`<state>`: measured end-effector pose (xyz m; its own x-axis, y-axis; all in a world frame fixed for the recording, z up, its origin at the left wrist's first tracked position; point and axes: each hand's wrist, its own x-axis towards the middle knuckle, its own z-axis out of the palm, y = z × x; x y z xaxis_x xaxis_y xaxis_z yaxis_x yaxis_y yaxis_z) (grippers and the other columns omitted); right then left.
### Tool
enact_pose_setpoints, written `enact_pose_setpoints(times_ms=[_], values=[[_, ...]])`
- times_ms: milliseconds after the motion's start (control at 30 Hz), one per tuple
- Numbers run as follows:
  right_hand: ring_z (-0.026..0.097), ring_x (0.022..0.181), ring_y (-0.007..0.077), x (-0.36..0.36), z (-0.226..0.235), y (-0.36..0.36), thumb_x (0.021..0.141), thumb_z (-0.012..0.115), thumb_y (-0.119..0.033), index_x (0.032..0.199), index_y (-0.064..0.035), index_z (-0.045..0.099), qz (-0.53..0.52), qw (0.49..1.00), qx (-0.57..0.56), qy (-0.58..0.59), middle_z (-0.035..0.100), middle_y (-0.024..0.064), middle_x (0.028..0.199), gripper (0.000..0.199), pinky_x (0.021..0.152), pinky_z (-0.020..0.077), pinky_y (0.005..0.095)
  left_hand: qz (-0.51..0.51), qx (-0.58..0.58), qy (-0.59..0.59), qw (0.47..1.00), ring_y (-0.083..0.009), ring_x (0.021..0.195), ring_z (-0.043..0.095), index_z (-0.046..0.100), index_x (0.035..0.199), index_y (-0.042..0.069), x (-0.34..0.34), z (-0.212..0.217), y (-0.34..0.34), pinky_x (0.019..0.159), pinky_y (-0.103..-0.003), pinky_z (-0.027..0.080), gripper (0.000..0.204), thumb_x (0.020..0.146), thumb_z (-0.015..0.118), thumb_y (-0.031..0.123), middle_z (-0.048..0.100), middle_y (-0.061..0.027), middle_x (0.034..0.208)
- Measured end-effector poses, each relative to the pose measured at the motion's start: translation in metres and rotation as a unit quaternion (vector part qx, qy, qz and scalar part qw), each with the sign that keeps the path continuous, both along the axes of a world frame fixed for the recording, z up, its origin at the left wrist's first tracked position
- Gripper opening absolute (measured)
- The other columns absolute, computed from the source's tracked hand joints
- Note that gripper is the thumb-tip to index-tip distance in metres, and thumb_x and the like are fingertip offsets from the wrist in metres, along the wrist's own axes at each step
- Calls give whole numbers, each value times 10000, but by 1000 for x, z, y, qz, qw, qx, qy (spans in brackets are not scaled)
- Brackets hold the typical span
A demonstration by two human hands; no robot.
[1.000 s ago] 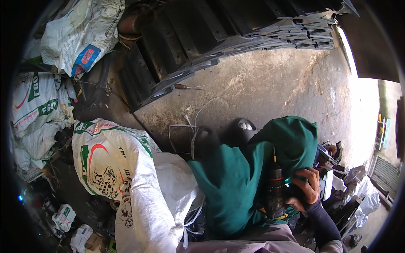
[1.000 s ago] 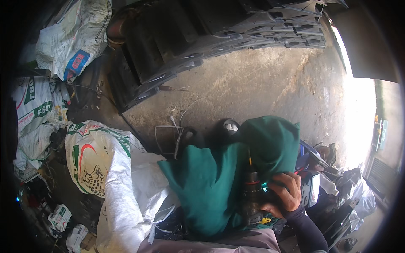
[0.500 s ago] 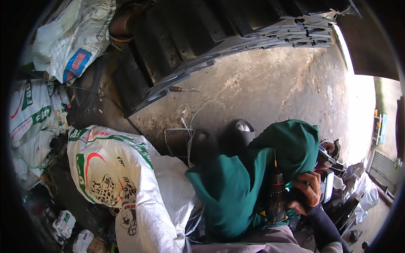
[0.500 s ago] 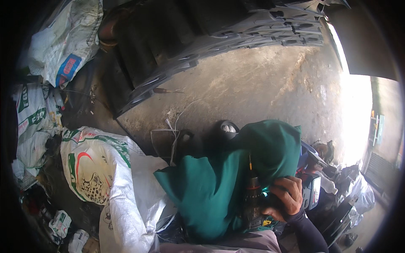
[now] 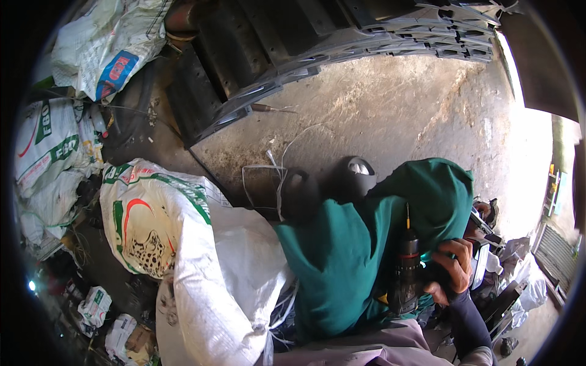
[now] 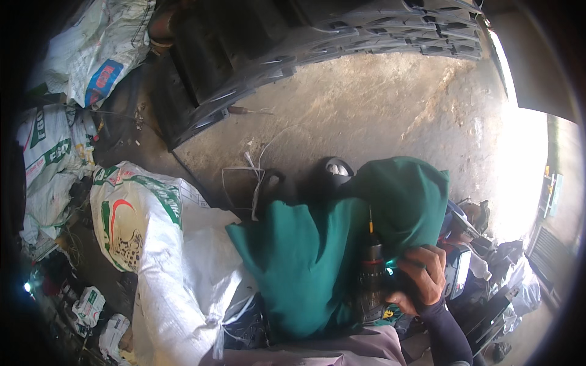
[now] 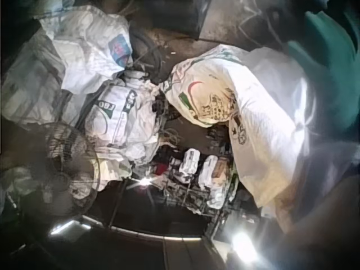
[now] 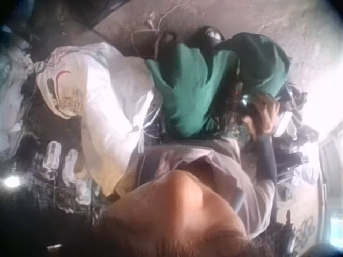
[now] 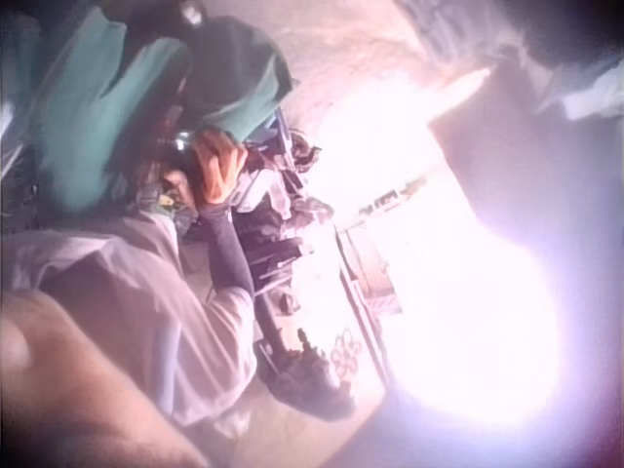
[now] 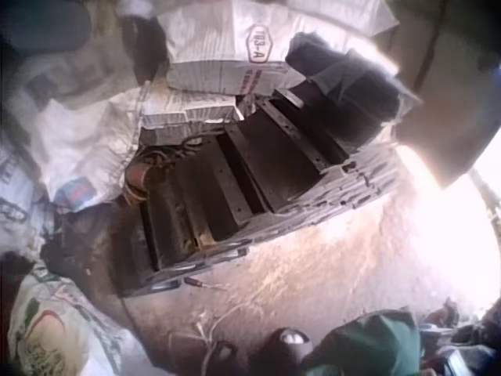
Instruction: The person sits on the floor and uses a cordless drill to make holes in a black plastic part. They reposition the part multiple times and use pliers to remove burrs from the drilled holes.
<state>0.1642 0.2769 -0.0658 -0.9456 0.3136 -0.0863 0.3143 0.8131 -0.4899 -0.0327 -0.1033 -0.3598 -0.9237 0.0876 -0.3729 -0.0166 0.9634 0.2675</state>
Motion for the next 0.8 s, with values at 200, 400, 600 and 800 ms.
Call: enact_pose_setpoints(times_ms=[200, 400, 600, 800], values=[[540, 923, 351, 2, 1, -1, 709, 738, -516, 980, -14, 639, 27, 999, 5, 37, 578, 160, 1019, 579, 793, 439, 444, -33, 9, 36, 999, -332, 1147, 547, 470, 1278, -38, -24, 62, -6, 961, -396, 435, 507, 875, 628, 225, 548, -254, 1213], [521, 997, 354, 9, 1, -6, 693, 770, -431, 1034, -45, 638, 50, 995, 13, 87, 560, 150, 1104, 532, 854, 401, 461, -79, 20, 82, 993, -335, 1156, 543, 465, 1288, -36, -52, 154, 11, 968, -400, 433, 523, 869, 636, 225, 543, -257, 1223], [513, 1048, 370, 17, 5, -12, 691, 777, -353, 1062, -41, 628, 82, 988, -17, 130, 551, 165, 1149, 507, 887, 401, 475, -125, 14, 132, 983, -338, 1164, 539, 460, 1298, -34, -64, 232, 40, 975, -404, 431, 539, 862, 644, 224, 538, -259, 1234], [498, 1088, 407, 33, 10, -23, 725, 774, -371, 1155, -27, 576, 148, 974, -81, 152, 511, 207, 1210, 585, 936, 409, 487, -121, 9, 142, 982, -341, 1172, 535, 455, 1308, -31, -36, 282, 47, 982, -407, 428, 555, 856, 652, 223, 533, -262, 1244]])
